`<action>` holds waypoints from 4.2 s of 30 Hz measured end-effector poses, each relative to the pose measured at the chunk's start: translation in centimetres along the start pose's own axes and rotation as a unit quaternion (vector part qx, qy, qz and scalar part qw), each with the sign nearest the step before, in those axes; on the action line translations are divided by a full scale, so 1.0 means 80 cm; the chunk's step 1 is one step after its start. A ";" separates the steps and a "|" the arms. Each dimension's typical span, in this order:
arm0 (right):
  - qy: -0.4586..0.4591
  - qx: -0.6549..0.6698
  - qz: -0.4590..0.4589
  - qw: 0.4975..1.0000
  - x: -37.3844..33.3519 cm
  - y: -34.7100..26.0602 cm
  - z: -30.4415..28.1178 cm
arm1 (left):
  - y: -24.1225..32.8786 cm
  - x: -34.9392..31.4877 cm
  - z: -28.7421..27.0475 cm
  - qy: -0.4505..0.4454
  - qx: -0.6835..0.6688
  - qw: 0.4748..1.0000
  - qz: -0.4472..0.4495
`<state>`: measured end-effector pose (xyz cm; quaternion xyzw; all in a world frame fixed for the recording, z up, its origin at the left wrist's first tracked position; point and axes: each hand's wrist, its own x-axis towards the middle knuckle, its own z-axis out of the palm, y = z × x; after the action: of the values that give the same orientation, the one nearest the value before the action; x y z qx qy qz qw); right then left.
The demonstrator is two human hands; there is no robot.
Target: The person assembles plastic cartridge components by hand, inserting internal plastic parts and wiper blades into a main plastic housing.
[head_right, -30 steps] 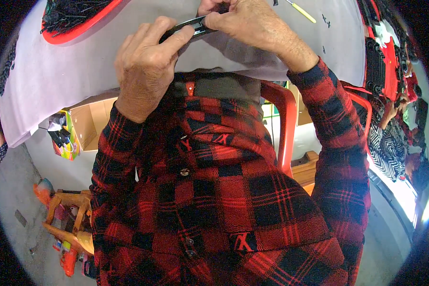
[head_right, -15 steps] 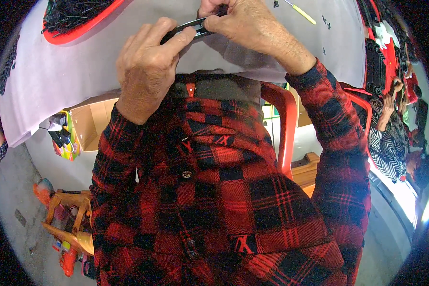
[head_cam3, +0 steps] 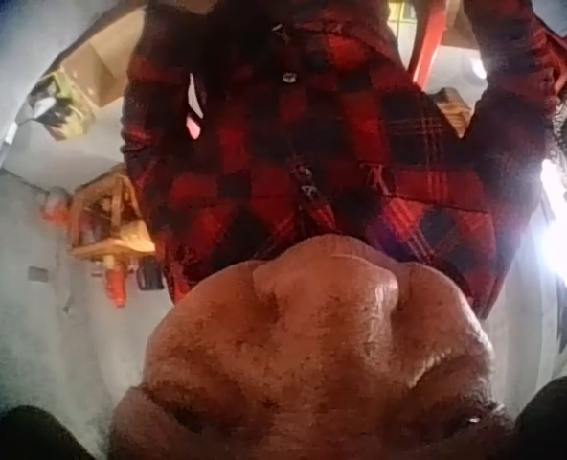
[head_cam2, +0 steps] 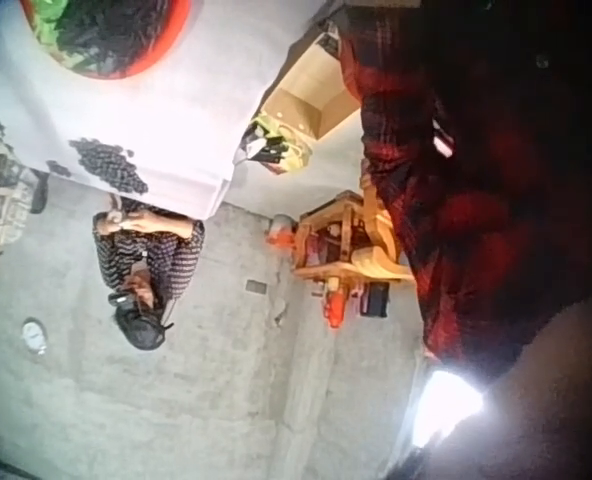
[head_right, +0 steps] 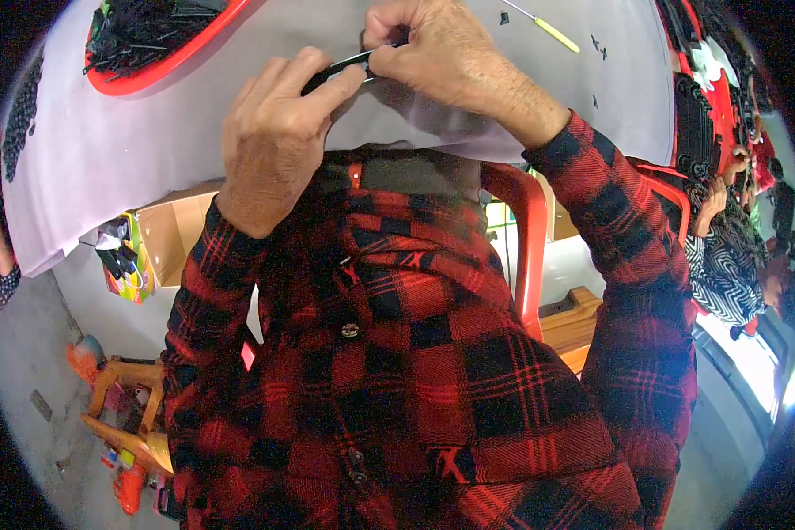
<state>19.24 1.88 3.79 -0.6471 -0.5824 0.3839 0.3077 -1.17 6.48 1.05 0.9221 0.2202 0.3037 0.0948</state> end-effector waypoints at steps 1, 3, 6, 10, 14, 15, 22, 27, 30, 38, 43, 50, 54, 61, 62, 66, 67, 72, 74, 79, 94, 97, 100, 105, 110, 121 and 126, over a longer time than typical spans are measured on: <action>0.001 -0.001 0.002 1.000 0.000 0.000 0.000 | -0.001 0.000 0.001 -0.011 -0.009 1.000 0.004; -0.009 0.024 0.021 0.999 -0.001 -0.001 0.002 | -0.002 -0.001 0.002 -0.016 -0.012 1.000 0.005; -0.031 -0.026 0.002 0.999 0.000 -0.008 -0.003 | 0.000 -0.001 -0.003 -0.040 -0.014 0.999 -0.008; 0.004 -0.034 0.000 0.999 -0.004 -0.005 0.002 | 0.000 0.007 -0.003 -0.051 -0.036 0.998 -0.005; 0.020 -0.070 0.006 0.997 -0.001 -0.003 0.005 | -0.003 0.006 -0.006 -0.076 -0.029 0.997 -0.001; 0.017 -0.106 0.021 0.994 -0.001 -0.003 0.004 | -0.004 0.006 -0.004 -0.070 -0.027 0.997 0.000; 0.047 -0.150 -0.024 0.987 -0.002 0.000 0.006 | -0.005 0.009 -0.008 -0.092 -0.046 0.995 0.003; 0.051 -0.168 -0.018 0.984 0.000 -0.004 0.009 | -0.012 0.008 -0.012 -0.088 -0.064 0.994 0.017; 0.063 -0.180 -0.036 0.981 -0.003 0.003 0.010 | -0.012 0.013 -0.007 -0.093 -0.075 0.993 0.020; 0.050 -0.214 -0.009 0.975 0.002 0.006 0.012 | -0.012 0.014 -0.008 -0.097 -0.077 0.992 0.017; 0.023 -0.147 -0.025 0.988 0.004 0.011 0.000 | -0.011 0.010 -0.008 -0.104 -0.074 0.992 0.019; -0.029 -0.029 0.027 0.999 -0.002 0.005 -0.003 | -0.012 0.009 -0.006 -0.089 -0.069 0.994 0.015; 0.000 -0.081 0.004 0.997 -0.001 0.006 0.000 | -0.013 0.010 -0.005 -0.092 -0.065 0.993 0.021; 0.010 -0.098 -0.004 0.995 -0.001 0.005 0.002 | -0.012 0.009 -0.006 -0.090 -0.067 0.993 0.019; 0.010 -0.098 -0.004 0.995 -0.001 0.004 0.003 | -0.012 0.009 -0.005 -0.088 -0.073 0.993 0.020; 0.002 -0.100 0.011 0.995 -0.001 -0.003 0.001 | -0.012 0.008 -0.008 -0.096 -0.068 0.993 0.015; 0.000 -0.109 0.014 0.994 -0.001 -0.002 0.001 | -0.012 0.008 -0.007 -0.095 -0.069 0.993 0.017; 0.005 -0.099 0.037 0.994 0.006 0.003 0.002 | -0.013 0.011 -0.005 -0.118 -0.072 0.990 0.010; -0.004 -0.100 0.054 0.994 0.003 0.000 0.002 | -0.012 0.011 -0.005 -0.103 -0.066 0.992 0.021; -0.017 -0.135 0.046 0.990 0.007 -0.005 0.002 | -0.014 0.014 -0.010 -0.111 -0.056 0.992 0.022; -0.011 -0.112 0.021 0.993 0.008 0.010 -0.001 | -0.012 0.003 -0.015 -0.024 -0.046 0.998 0.024; -0.046 -0.039 0.062 0.996 0.003 0.003 -0.006 | -0.015 -0.003 -0.028 0.002 -0.063 0.998 0.005; -0.043 -0.027 0.065 0.997 0.002 0.002 -0.009 | -0.021 -0.011 -0.034 0.021 -0.071 0.997 -0.030; -0.016 -0.023 0.041 0.999 -0.001 0.006 -0.003 | -0.026 -0.028 -0.033 0.028 -0.066 0.994 -0.078; 0.013 -0.104 -0.031 0.994 -0.003 -0.011 0.002 | -0.027 -0.032 -0.020 0.041 -0.078 0.993 -0.078; 0.038 -0.159 -0.022 0.986 0.005 -0.023 0.029 | -0.025 -0.025 -0.020 0.021 -0.103 0.990 -0.092; 0.010 -0.141 -0.010 0.990 0.009 -0.025 0.027 | -0.021 -0.026 -0.012 0.032 -0.142 0.981 -0.125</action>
<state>16.35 2.78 4.25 -0.6822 -0.6340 0.2880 0.2230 -3.83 7.06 0.18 0.8542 0.2910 0.3472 0.2550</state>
